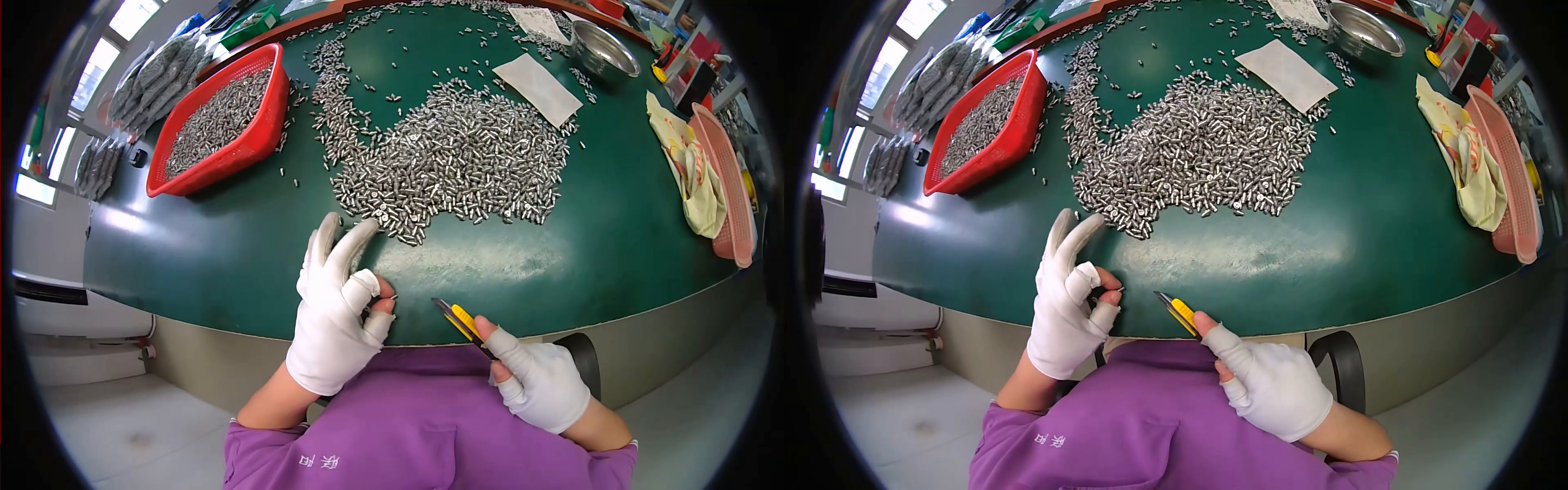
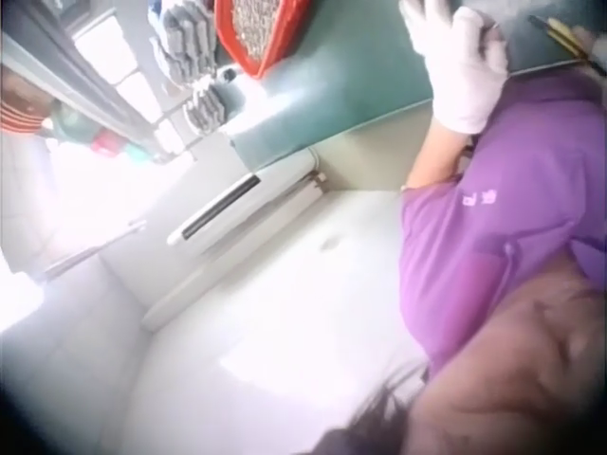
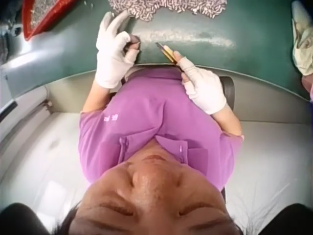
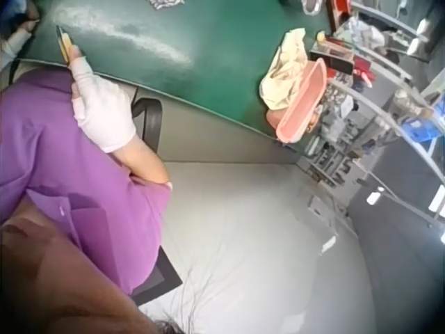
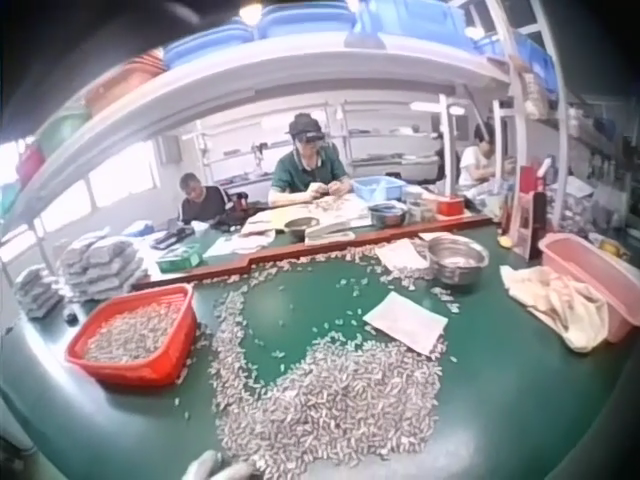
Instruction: Sorting small metal pins on a workbench and placing them into a red container.
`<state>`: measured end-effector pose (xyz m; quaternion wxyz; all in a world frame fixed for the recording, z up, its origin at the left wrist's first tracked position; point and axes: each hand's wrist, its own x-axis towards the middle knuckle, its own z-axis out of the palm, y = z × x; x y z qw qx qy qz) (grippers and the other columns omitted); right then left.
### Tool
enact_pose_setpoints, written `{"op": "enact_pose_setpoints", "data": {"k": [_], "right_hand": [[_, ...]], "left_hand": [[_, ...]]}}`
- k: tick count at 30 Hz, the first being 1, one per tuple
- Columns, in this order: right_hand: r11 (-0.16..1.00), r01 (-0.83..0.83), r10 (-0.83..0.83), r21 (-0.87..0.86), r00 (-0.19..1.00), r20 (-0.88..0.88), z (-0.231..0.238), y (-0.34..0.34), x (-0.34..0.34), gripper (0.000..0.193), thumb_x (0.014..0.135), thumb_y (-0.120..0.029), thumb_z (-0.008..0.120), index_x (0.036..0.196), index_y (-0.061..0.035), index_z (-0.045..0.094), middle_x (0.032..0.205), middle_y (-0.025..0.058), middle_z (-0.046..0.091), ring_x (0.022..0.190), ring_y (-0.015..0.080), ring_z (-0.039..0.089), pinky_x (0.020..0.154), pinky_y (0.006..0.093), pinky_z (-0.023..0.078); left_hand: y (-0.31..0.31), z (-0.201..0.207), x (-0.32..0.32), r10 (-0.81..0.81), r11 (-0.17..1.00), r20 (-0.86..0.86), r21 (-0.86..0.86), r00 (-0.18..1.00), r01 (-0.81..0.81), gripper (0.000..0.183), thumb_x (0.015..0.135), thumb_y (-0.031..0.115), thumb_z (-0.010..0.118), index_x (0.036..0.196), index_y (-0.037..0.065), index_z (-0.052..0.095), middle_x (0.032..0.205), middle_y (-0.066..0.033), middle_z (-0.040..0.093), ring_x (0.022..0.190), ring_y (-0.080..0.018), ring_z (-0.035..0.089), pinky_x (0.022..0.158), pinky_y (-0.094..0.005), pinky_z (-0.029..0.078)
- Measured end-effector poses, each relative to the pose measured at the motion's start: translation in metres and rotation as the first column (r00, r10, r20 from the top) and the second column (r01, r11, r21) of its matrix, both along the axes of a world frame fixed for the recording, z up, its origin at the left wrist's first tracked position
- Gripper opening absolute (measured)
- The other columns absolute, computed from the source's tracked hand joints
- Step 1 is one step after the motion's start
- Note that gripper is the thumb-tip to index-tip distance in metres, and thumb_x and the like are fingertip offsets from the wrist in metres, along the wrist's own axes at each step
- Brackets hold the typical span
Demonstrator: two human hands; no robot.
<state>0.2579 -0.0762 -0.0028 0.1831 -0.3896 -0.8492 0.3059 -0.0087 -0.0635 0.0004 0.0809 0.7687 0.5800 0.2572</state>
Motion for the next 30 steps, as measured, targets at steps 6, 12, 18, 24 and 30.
{"op": "enact_pose_setpoints", "data": {"k": [6, 12, 18, 24, 30], "right_hand": [[0.990, -0.046, 0.020, 0.134, 0.981, 0.192, 0.005, 0.000, -0.025, 0.063, 0.083, -0.014, 0.065, 0.144, -0.0140, 0.048, 0.062, 0.0035, 0.059, 0.051, 0.0220, 0.059, 0.047, 0.0359, 0.047], [0.982, -0.069, 0.026, 0.174, 0.971, 0.237, 0.004, -0.002, -0.031, 0.066, 0.080, -0.013, 0.067, 0.144, -0.0149, 0.048, 0.059, 0.0010, 0.055, 0.048, 0.0188, 0.056, 0.043, 0.0344, 0.044], [0.979, -0.040, 0.006, 0.201, 0.987, 0.163, -0.007, -0.007, -0.032, 0.077, 0.076, -0.018, 0.065, 0.149, -0.0169, 0.041, 0.057, 0.0020, 0.049, 0.044, 0.0176, 0.051, 0.038, 0.0348, 0.044], [0.974, -0.058, 0.016, 0.219, 0.981, 0.191, -0.002, -0.003, -0.033, 0.073, 0.075, -0.017, 0.066, 0.146, -0.0173, 0.046, 0.055, -0.0002, 0.047, 0.044, 0.0156, 0.050, 0.038, 0.0325, 0.042], [0.975, -0.126, 0.076, 0.185, 0.963, 0.258, 0.013, 0.007, -0.033, 0.068, 0.076, -0.018, 0.065, 0.142, -0.0159, 0.052, 0.054, -0.0007, 0.049, 0.044, 0.0139, 0.051, 0.039, 0.0305, 0.042]], "left_hand": [[-0.002, -0.001, -0.001, 0.006, 1.000, 0.033, 0.011, 0.999, -0.006, 0.026, 0.062, -0.002, 0.073, 0.078, 0.006, 0.053, 0.136, -0.0203, 0.052, 0.132, -0.0538, 0.037, 0.104, -0.0557, 0.036], [0.000, -0.004, -0.002, -0.010, 0.999, 0.051, 0.034, 0.999, 0.008, 0.029, 0.061, -0.002, 0.073, 0.077, 0.006, 0.051, 0.135, -0.0192, 0.054, 0.131, -0.0547, 0.039, 0.101, -0.0557, 0.039], [-0.002, -0.002, -0.001, 0.007, 1.000, 0.041, 0.017, 0.999, -0.008, 0.029, 0.061, -0.002, 0.073, 0.076, 0.006, 0.050, 0.135, -0.0177, 0.054, 0.131, -0.0544, 0.038, 0.101, -0.0554, 0.039], [-0.001, -0.001, -0.001, 0.004, 1.000, 0.033, 0.001, 0.999, -0.004, 0.033, 0.062, -0.003, 0.071, 0.078, 0.009, 0.045, 0.136, -0.0188, 0.053, 0.133, -0.0557, 0.036, 0.102, -0.0530, 0.041], [0.001, 0.000, -0.002, -0.006, 0.999, 0.079, -0.032, 0.997, 0.008, 0.023, 0.063, 0.001, 0.075, 0.073, 0.004, 0.054, 0.136, -0.0148, 0.054, 0.132, -0.0526, 0.038, 0.101, -0.0559, 0.038]]}}
